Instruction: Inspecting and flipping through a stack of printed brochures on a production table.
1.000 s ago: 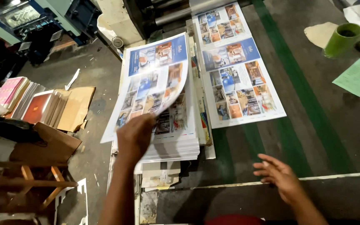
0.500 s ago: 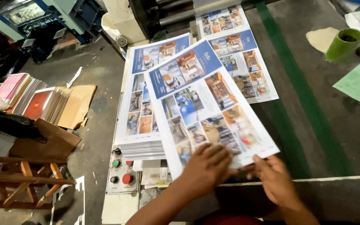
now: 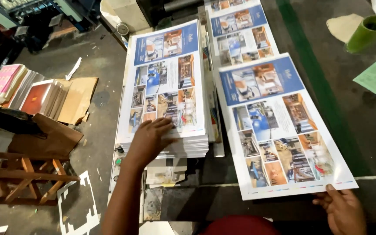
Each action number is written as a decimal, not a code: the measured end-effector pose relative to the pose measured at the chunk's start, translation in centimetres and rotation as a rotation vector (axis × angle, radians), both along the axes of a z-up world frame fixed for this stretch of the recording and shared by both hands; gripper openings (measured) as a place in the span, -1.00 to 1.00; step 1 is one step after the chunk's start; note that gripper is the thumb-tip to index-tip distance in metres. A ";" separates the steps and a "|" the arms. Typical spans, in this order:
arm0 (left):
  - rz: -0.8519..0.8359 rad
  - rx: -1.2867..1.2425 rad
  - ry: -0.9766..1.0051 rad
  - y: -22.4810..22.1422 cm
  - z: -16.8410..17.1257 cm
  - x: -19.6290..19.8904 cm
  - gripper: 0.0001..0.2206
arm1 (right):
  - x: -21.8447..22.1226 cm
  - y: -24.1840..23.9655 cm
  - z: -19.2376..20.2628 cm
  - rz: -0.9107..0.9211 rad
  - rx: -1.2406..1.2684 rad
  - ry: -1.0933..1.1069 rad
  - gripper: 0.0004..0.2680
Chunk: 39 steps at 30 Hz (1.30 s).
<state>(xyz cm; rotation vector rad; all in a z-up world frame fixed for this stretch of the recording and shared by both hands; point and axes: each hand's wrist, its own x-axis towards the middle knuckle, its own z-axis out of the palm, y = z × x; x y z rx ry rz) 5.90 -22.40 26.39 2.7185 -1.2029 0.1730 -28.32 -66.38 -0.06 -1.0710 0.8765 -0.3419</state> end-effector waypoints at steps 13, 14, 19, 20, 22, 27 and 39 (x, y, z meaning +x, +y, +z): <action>-0.075 -0.128 0.013 -0.4 3.1 -0.1 -0.68 | 6.0 2.8 1.7 0.163 -0.045 0.095 -0.77; -0.058 -0.152 0.057 -0.4 3.4 -0.2 -0.74 | 6.6 2.5 1.5 0.164 -0.057 0.060 -0.77; 0.041 -0.320 0.130 -0.4 4.5 -1.0 -0.86 | 9.3 1.2 1.5 0.156 -0.045 -0.005 -0.77; 0.078 -0.394 -0.029 -0.6 4.7 -1.3 -0.88 | 9.4 1.0 1.4 0.155 -0.011 0.016 -0.75; 0.109 -0.470 -0.192 -1.0 5.0 -1.8 -0.90 | 9.2 0.8 0.8 0.151 0.022 0.032 -0.73; -0.156 -0.579 -0.407 -2.9 3.9 -3.6 -0.90 | 8.6 1.9 0.8 0.217 0.053 0.075 -0.59; -0.492 -0.236 -0.163 -12.4 0.8 -13.5 -0.73 | 12.6 11.2 11.5 0.525 0.037 -0.425 -0.75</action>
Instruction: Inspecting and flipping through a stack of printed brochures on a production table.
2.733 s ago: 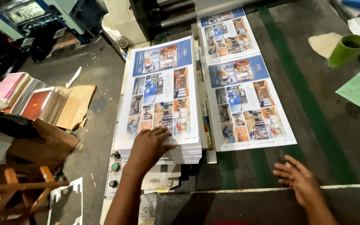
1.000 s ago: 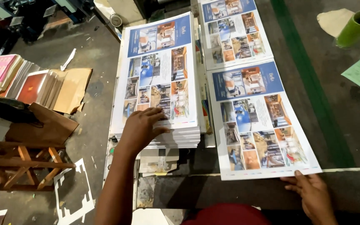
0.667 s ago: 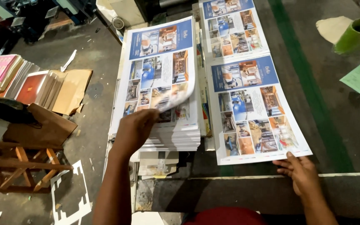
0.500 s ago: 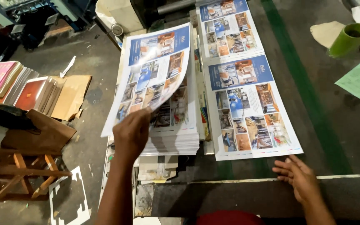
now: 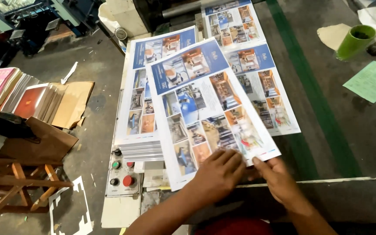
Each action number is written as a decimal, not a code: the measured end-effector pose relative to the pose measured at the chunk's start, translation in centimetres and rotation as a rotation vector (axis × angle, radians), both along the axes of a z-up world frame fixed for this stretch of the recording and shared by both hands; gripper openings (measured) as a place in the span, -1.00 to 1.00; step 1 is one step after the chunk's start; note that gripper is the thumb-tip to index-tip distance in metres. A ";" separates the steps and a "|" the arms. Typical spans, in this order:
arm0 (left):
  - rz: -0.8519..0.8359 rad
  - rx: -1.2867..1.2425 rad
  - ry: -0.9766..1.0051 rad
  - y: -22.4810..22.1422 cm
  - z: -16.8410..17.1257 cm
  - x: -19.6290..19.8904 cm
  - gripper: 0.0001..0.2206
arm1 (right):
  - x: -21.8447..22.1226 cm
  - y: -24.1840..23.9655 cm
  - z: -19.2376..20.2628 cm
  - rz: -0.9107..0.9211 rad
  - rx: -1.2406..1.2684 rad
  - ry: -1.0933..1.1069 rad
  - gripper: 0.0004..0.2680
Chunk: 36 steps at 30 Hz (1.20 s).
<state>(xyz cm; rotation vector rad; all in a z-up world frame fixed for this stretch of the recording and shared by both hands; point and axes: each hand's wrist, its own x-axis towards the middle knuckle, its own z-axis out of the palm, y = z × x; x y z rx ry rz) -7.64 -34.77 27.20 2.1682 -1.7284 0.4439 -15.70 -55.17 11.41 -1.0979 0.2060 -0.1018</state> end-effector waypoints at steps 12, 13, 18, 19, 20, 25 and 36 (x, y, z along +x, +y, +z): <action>0.387 0.029 0.122 8.8 0.6 10.7 -0.49 | -9.0 -10.2 -10.8 -0.344 0.093 0.140 -0.84; 0.387 0.030 0.124 9.2 0.6 11.1 -0.49 | -9.7 -10.8 -10.9 -0.344 0.093 0.142 -0.84; 0.444 0.245 0.203 11.3 -0.5 13.3 -0.42 | -12.4 -11.9 -10.2 -0.440 0.061 0.324 -0.78; 0.444 0.246 0.205 11.2 0.0 13.5 -0.42 | -12.8 -12.0 -10.6 -0.440 0.061 0.325 -0.78; 0.520 0.313 0.286 11.1 0.4 13.7 -0.47 | -13.2 -12.1 -11.1 -0.456 0.042 0.375 -0.77; 0.528 0.284 0.249 10.9 1.9 14.0 -0.46 | -15.0 -12.1 -13.1 -0.471 0.007 0.474 -0.75; 0.389 0.105 0.413 10.9 3.9 13.8 -0.69 | -16.1 -10.7 -13.4 -0.475 0.011 0.590 -0.72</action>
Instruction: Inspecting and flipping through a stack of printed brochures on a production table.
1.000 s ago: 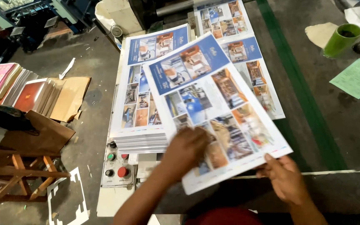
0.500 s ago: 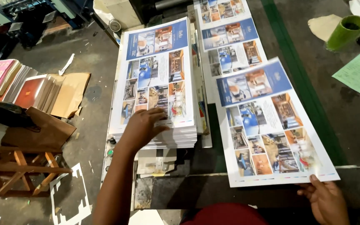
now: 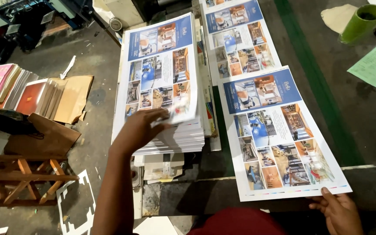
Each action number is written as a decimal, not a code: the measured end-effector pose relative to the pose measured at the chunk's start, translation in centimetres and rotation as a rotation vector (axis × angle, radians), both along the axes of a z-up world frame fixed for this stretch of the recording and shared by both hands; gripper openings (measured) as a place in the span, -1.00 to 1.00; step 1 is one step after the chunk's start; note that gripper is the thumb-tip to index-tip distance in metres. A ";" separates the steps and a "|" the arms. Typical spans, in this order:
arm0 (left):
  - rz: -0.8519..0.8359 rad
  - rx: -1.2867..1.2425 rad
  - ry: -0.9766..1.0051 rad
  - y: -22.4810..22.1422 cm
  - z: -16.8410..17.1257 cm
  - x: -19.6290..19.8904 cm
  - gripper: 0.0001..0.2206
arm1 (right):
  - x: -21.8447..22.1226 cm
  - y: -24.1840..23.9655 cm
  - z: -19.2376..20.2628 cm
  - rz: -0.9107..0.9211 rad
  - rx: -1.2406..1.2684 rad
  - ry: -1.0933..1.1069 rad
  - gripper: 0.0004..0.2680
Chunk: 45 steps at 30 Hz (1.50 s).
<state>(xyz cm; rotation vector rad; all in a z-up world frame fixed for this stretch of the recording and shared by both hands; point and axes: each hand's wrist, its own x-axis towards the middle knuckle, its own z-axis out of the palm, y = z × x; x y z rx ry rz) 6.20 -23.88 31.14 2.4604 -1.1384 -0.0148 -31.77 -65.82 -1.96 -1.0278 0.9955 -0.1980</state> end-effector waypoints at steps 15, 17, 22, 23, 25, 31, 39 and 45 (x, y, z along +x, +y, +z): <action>0.096 -0.297 -0.544 -2.3 0.4 -6.5 -0.88 | 8.0 2.2 1.5 0.091 -0.078 -0.150 -0.76; 0.101 -0.302 -0.540 -2.4 0.2 -6.7 -0.88 | 9.4 2.0 2.7 0.091 -0.064 -0.163 -0.75; 0.100 -0.357 -0.530 -1.9 -1.8 -6.9 -0.83 | 10.3 1.9 5.0 0.096 -0.037 -0.124 -0.71; 0.087 -0.381 -0.464 -1.6 -3.2 -6.7 -0.82 | 9.9 1.9 4.4 0.095 -0.025 -0.095 -0.68; 0.071 -0.407 -0.401 -2.4 -4.0 -7.4 -0.81 | 9.8 2.2 3.9 0.092 -0.014 -0.067 -0.65; -0.209 -0.357 -0.506 -8.0 -5.2 -10.7 -0.81 | 13.1 7.3 10.4 0.358 -0.025 -0.154 -0.61; -0.377 -0.276 -0.355 -11.9 -3.5 -14.1 -0.75 | 15.6 10.3 12.5 0.379 0.080 -0.546 -0.76; -0.042 -0.141 -0.275 -5.9 -5.3 -6.6 -0.88 | 11.5 5.1 9.5 0.207 0.049 -0.508 -0.80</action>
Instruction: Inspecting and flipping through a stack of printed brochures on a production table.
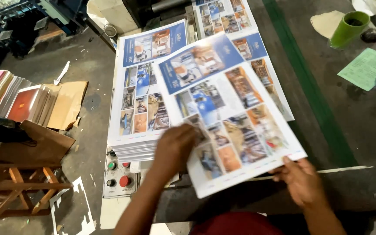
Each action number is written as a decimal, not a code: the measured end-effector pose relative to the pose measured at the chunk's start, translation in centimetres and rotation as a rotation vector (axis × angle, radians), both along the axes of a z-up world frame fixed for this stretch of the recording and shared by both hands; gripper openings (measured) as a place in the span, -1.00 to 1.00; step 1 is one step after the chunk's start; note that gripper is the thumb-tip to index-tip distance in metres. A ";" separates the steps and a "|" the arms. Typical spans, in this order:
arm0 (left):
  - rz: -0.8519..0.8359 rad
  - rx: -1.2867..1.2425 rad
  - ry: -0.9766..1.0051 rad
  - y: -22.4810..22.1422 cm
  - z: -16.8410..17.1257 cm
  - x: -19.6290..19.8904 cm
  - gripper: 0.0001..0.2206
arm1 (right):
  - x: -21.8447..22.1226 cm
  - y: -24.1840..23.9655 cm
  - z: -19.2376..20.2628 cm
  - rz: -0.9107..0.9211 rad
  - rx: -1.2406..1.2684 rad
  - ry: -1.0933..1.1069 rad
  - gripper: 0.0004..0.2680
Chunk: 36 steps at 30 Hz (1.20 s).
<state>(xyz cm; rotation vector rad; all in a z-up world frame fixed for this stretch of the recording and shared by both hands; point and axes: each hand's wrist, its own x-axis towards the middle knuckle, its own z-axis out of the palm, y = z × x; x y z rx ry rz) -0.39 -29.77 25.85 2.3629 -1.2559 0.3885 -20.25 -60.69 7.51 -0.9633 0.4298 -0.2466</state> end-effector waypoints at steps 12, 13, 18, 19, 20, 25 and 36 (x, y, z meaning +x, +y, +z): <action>0.060 0.299 0.113 5.2 2.3 7.5 -0.48 | -10.2 -5.5 -6.5 -0.188 -0.045 0.353 -0.75; 0.062 0.301 0.117 5.2 3.1 7.4 -0.48 | -10.5 -5.4 -6.5 -0.185 -0.045 0.357 -0.75; 0.189 0.038 0.388 6.0 6.0 7.1 -0.73 | -11.3 -5.1 -6.7 -0.176 -0.070 0.496 -0.74; 0.190 0.039 0.390 6.0 6.2 6.6 -0.73 | -11.4 -5.0 -6.7 -0.175 -0.069 0.498 -0.74; 0.229 -0.027 0.224 6.0 6.4 6.1 -0.81 | -11.4 -4.9 -6.8 -0.171 -0.077 0.498 -0.74; 0.214 -0.120 -0.200 4.9 4.6 2.7 -0.97 | -11.5 -4.5 -6.9 -0.170 -0.106 0.486 -0.74; 0.272 -0.198 -0.135 3.1 3.1 -4.0 -0.86 | -11.6 -3.2 -6.6 -0.136 -0.134 0.472 -0.74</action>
